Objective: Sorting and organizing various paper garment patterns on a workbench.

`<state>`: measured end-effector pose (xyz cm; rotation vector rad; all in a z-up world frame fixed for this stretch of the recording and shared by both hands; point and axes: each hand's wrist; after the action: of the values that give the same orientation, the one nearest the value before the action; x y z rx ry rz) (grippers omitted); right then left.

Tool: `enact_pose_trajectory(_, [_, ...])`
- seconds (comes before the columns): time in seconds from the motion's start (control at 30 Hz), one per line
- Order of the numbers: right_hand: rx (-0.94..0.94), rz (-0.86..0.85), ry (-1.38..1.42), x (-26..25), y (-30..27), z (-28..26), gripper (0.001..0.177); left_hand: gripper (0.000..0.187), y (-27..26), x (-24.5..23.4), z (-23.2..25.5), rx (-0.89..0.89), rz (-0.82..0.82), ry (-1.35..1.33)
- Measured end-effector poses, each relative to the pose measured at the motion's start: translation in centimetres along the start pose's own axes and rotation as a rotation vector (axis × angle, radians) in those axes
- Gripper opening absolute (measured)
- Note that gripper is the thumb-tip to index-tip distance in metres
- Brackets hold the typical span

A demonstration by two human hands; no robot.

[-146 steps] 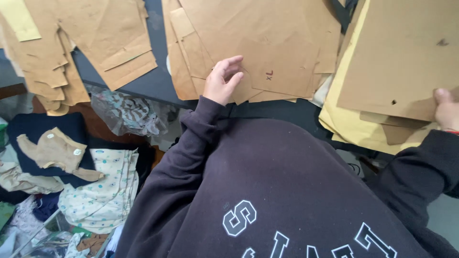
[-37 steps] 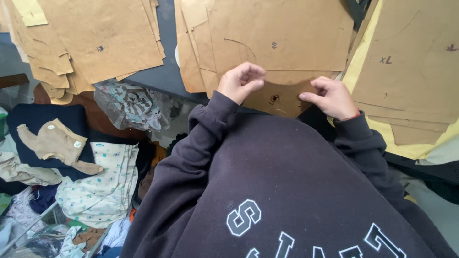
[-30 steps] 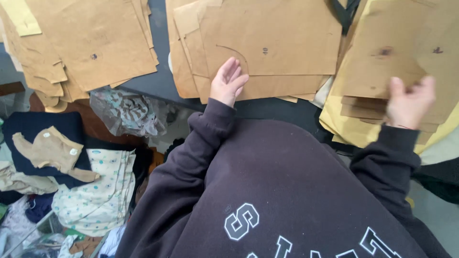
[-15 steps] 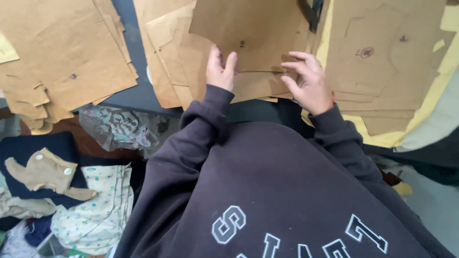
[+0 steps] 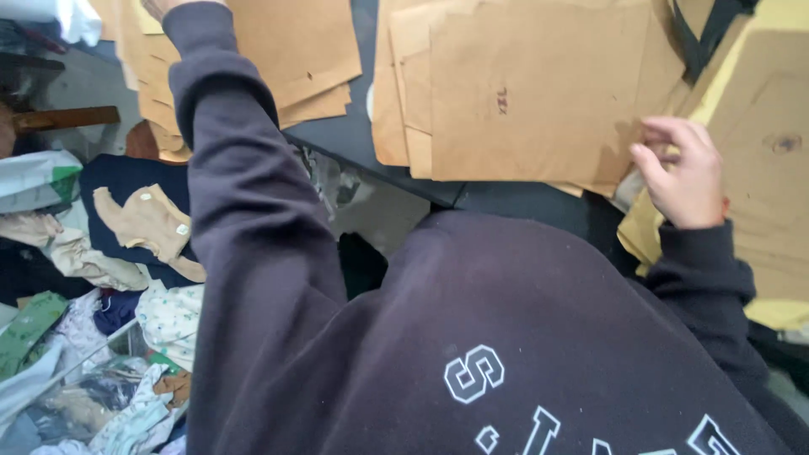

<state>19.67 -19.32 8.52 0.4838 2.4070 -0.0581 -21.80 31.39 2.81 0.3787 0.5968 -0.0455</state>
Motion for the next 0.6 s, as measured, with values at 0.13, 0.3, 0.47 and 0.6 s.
enact_pose_trajectory(0.13, [0.214,-0.010,0.080,1.6,1.6,-1.4,0.041,0.037,-3.3,6.6,1.0,0.091,-0.041,0.090])
enact_pose_trajectory(0.3, [0.422,0.162,0.455,2.8,-0.2,1.9,0.048,0.028,-17.2,8.0,12.8,-0.271,-0.674,0.288])
enact_pose_trajectory(0.47, [0.564,0.166,0.541,4.8,-1.0,2.6,0.058,0.059,-21.2,6.8,13.5,-0.515,-0.585,0.278])
enact_pose_trajectory(0.6, [0.336,0.315,0.135,3.2,-3.3,4.0,0.024,0.059,-20.3,5.8,14.4,-0.542,-0.740,-0.130])
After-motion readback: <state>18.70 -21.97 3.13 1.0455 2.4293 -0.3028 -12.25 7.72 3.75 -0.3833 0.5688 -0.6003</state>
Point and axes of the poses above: each hand's wrist, its own y-axis towards the middle knuckle, its own x-axis out of the palm, z = x × y, and after that the axes turned 11 degrees about -x, right-handed
